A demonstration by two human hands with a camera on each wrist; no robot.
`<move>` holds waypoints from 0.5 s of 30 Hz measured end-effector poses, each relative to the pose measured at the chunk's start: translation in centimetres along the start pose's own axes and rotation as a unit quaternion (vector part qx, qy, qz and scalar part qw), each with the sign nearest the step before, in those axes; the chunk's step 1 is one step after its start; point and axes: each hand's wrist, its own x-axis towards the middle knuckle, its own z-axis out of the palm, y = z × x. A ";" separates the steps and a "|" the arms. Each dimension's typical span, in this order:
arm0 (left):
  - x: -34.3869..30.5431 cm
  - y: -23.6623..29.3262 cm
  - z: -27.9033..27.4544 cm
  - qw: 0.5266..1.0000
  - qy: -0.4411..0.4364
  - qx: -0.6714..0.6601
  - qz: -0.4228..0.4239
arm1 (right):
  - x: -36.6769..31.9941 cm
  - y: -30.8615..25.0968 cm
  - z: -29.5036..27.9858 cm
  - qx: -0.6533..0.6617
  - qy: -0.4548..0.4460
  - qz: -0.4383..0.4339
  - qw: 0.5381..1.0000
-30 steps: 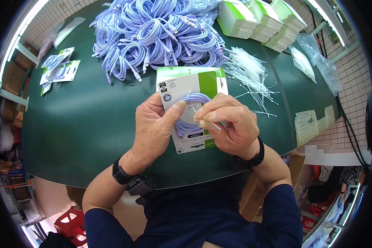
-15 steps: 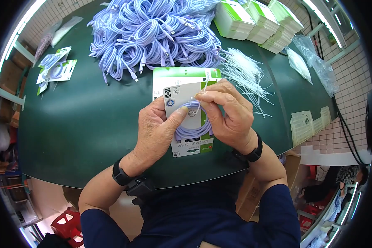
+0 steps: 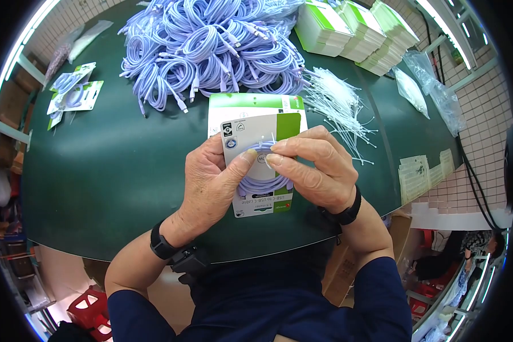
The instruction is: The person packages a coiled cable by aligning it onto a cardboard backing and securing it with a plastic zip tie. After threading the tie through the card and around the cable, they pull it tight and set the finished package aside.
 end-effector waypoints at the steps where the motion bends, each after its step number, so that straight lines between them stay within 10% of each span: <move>1: 0.0 0.0 0.0 1.000 0.000 0.003 0.003 | 0.0 0.0 0.1 0.003 0.009 -0.001 1.000; 15: -0.4 0.4 0.1 0.999 -0.002 0.039 0.023 | 0.1 0.1 0.3 0.015 0.031 0.018 0.999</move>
